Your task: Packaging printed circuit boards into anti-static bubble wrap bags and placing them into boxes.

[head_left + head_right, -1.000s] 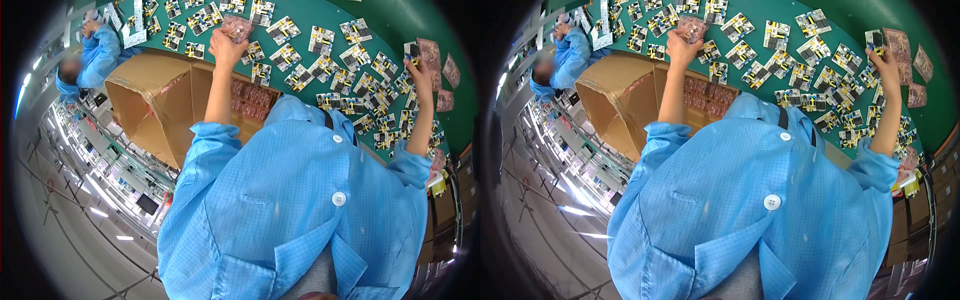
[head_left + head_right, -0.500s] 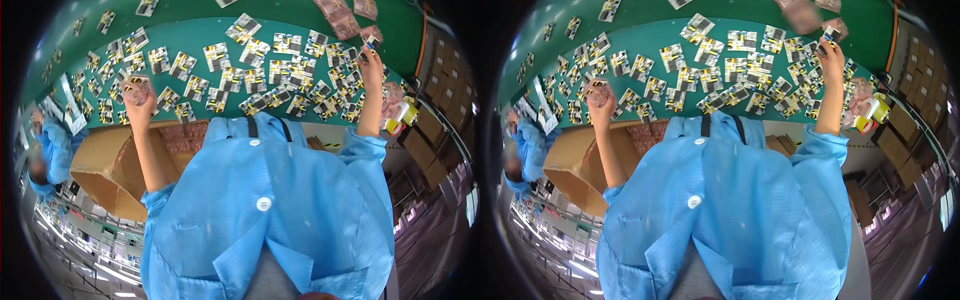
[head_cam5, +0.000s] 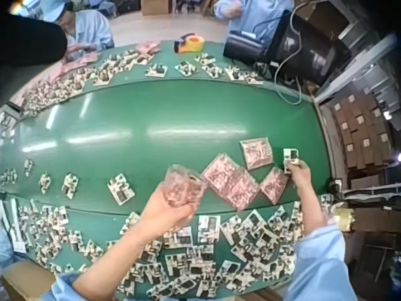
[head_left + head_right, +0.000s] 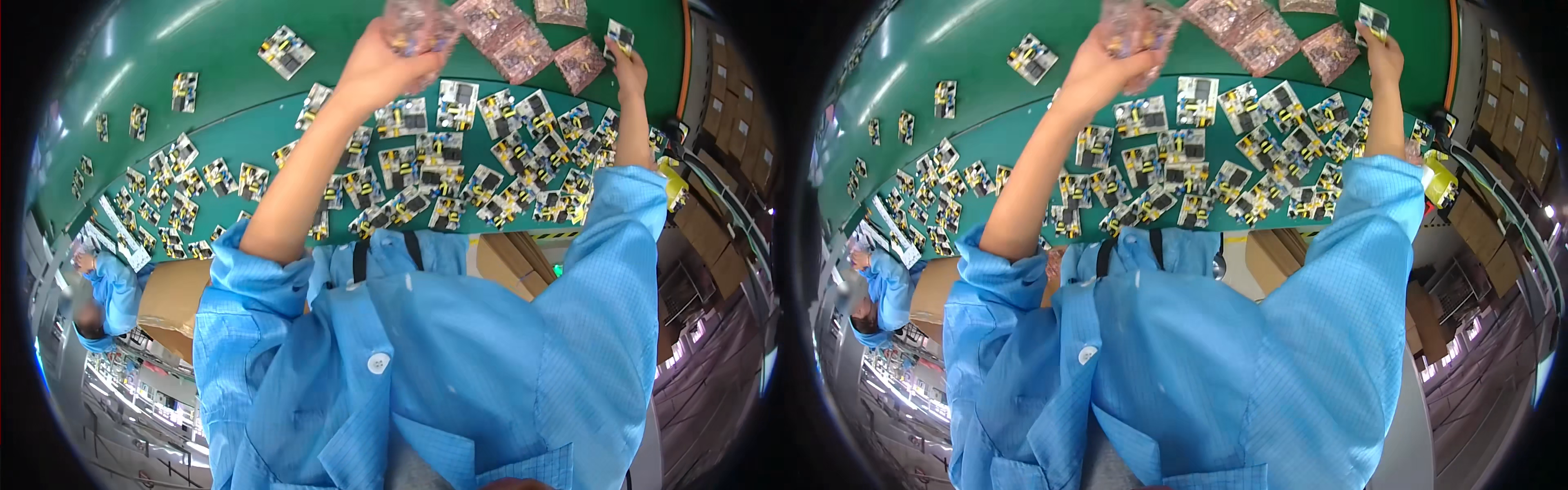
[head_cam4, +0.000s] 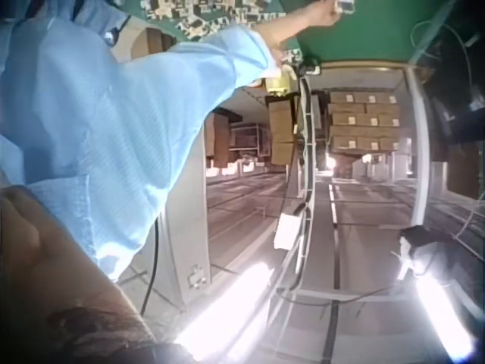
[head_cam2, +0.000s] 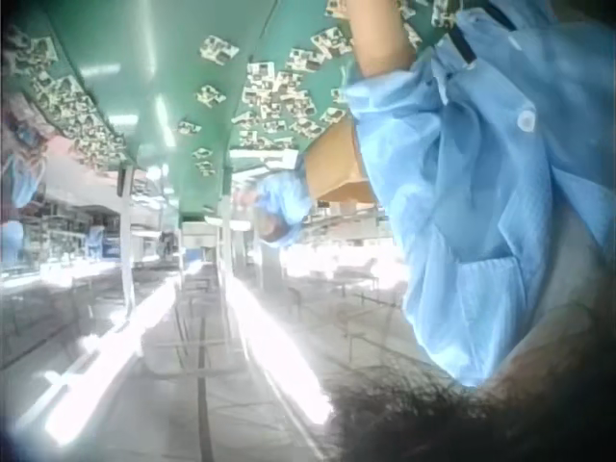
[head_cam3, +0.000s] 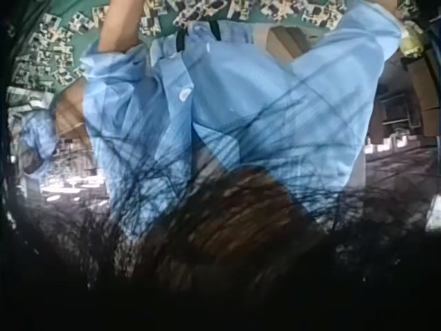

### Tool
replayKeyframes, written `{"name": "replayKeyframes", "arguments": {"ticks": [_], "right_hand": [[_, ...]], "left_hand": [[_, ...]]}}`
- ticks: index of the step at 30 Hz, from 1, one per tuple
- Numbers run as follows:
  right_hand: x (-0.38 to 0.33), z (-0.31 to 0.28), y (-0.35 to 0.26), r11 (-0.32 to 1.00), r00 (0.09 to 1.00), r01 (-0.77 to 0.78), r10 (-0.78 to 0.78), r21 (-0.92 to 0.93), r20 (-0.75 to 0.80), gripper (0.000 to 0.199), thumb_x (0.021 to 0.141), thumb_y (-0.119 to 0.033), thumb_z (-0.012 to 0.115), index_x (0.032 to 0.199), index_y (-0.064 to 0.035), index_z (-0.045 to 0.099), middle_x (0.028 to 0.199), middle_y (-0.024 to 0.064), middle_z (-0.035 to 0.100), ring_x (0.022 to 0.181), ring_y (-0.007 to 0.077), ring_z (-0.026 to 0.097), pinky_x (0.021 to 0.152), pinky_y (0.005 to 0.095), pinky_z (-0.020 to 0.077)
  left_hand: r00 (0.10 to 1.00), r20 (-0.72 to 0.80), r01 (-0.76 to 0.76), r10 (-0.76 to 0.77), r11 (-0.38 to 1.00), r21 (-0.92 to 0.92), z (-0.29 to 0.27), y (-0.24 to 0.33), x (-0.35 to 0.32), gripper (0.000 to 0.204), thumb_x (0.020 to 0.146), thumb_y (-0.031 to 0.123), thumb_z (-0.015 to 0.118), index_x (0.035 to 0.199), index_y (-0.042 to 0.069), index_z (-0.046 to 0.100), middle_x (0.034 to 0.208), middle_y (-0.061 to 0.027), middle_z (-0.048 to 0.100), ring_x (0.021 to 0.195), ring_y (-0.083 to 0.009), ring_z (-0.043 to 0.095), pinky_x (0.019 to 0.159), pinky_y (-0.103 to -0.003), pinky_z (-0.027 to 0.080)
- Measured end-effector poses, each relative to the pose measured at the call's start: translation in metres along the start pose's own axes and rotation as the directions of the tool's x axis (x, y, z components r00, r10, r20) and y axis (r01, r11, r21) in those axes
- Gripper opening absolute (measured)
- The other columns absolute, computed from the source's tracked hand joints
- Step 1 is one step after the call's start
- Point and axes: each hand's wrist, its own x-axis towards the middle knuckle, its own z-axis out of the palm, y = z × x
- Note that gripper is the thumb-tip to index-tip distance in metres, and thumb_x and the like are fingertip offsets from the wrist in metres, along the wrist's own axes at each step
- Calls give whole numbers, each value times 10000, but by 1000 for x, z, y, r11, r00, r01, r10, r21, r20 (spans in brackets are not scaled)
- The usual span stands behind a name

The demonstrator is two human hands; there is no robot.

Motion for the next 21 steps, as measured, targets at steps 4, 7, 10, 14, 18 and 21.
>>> {"name": "replayKeyframes", "arguments": {"ticks": [4,7,10,14,18,21], "right_hand": [[73,-2,6,977,979,190,-181,-94,95,835,697,-524,840,1284,23,608,1226,117,651,1133,232,594,994,348,440],[53,7,28,995,999,-31,30,-91,-15,940,683,-558,832,1352,35,542,1342,205,555,1274,289,502,1067,370,384],[4,6,31,977,988,-132,143,-170,51,889,681,-564,826,1274,54,587,1272,208,599,1188,277,553,1011,368,421],[-26,-5,26,983,980,-117,137,-143,144,692,678,-516,842,1036,62,712,1001,99,727,865,178,661,780,317,505],[-19,27,36,935,932,-350,353,-51,85,520,739,-308,847,1054,78,695,1025,98,717,882,166,658,745,300,507],[-32,27,45,718,941,-338,278,609,195,402,804,-208,803,1082,58,683,1028,106,710,902,170,672,757,294,531]], "left_hand": [[989,-143,-8,42,973,232,62,3,80,408,770,193,776,1065,2,568,969,-132,667,883,-255,660,756,-351,523],[954,-269,42,133,828,559,91,3,111,592,681,332,819,1070,-23,550,1044,-222,651,1016,-454,612,874,-495,502],[907,-365,143,210,662,736,110,-10,132,644,688,412,808,1115,2,556,1114,-225,601,1136,-429,547,990,-478,454],[948,112,198,-297,829,523,90,20,156,742,650,400,848,1150,-35,515,963,-141,648,841,-261,654,766,-377,541],[913,204,267,-354,896,355,68,9,180,829,628,373,867,1183,-98,471,915,-121,650,799,-196,657,728,-315,542],[950,-81,299,-303,800,521,94,13,174,891,628,363,875,1205,-153,436,1006,-156,629,882,-204,647,758,-337,544]]}}
